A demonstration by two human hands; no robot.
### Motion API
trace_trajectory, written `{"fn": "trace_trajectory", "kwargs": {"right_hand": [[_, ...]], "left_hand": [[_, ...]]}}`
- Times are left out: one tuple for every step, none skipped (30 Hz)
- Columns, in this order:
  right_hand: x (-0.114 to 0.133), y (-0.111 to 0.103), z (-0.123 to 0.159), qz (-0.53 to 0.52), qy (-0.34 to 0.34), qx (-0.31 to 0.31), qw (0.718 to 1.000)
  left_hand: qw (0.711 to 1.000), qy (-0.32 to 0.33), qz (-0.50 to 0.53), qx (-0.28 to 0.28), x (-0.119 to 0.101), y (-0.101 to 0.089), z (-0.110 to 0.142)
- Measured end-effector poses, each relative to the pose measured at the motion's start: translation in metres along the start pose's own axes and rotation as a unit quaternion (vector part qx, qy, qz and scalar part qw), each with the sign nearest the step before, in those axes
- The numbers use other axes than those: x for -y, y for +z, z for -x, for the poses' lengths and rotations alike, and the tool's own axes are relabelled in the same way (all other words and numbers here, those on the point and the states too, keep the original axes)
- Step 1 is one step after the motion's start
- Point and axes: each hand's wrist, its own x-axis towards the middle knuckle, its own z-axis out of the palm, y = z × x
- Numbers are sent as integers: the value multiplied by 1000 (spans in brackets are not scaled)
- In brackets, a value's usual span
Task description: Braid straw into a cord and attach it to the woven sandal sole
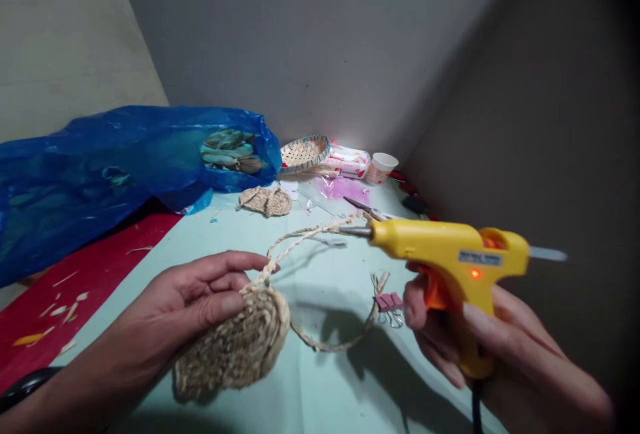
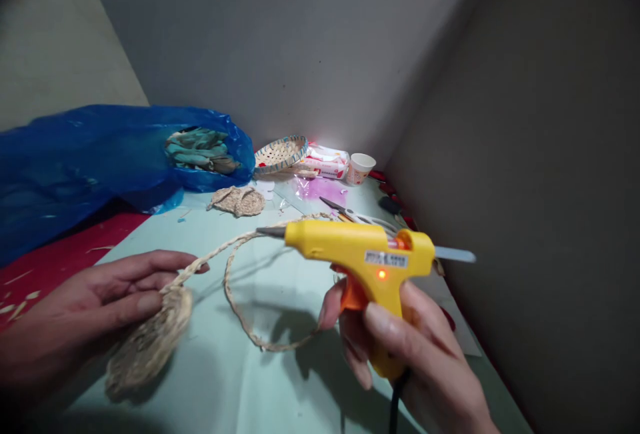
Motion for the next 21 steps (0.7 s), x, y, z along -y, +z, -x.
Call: {"fn": "trace_trajectory", "kwargs": {"right_hand": [[0,0,-4,-68,19,11,997],[-2,-1,-8,-128,39,26,991],[-4,-3,-12,-169,59,40,983],[-7,-4,-15,-187,76,56,978],[-10,-6,-17,-190,98,83,973],[-14,-8,-19,-184,124,116,968],[-16,-9,-19,-172,150,151,962],[-19,-10,-18,-158,175,184,954],[-21,-10,-15,-144,199,212,946],[-22,-10,-12,-130,224,234,937],[-22,-9,-7,-117,249,246,929],[-23,-8,-2,-102,274,253,922],[-23,-6,4,-81,301,254,915],[-22,-5,9,-55,324,252,910],[-22,-3,13,-24,341,249,906],[-22,-2,16,13,349,245,905],[-23,-1,18,64,343,243,905],[-23,-1,19,134,321,239,907],[-24,-1,19,221,282,232,904],[-25,-2,19,316,232,227,892],[-26,-4,18,406,175,221,869]], "left_hand": [[1000,2,-26,-13,-1,-1,-2],[998,4,-53,-31,-3,-3,-3],[995,10,-81,-59,-4,-4,-5],[990,21,-108,-90,-4,-7,-7],[983,37,-134,-121,-5,-9,-10],[974,60,-160,-150,-5,-12,-12],[964,85,-184,-170,-5,-15,-14],[954,109,-209,-187,-5,-19,-16],[943,129,-234,-200,-5,-21,-18],[933,143,-256,-210,-5,-24,-20],[924,154,-274,-219,-5,-26,-21],[917,163,-287,-226,-5,-27,-22],[911,171,-295,-231,-5,-28,-22],[908,176,-301,-233,-6,-28,-22],[905,180,-306,-233,-6,-28,-22],[904,184,-309,-232,-6,-27,-21],[904,186,-310,-229,-6,-27,-21],[905,187,-309,-225,-6,-26,-20],[907,188,-305,-222,-7,-24,-19],[909,190,-299,-219,-7,-23,-18],[912,194,-292,-215,-7,-22,-17]]}}
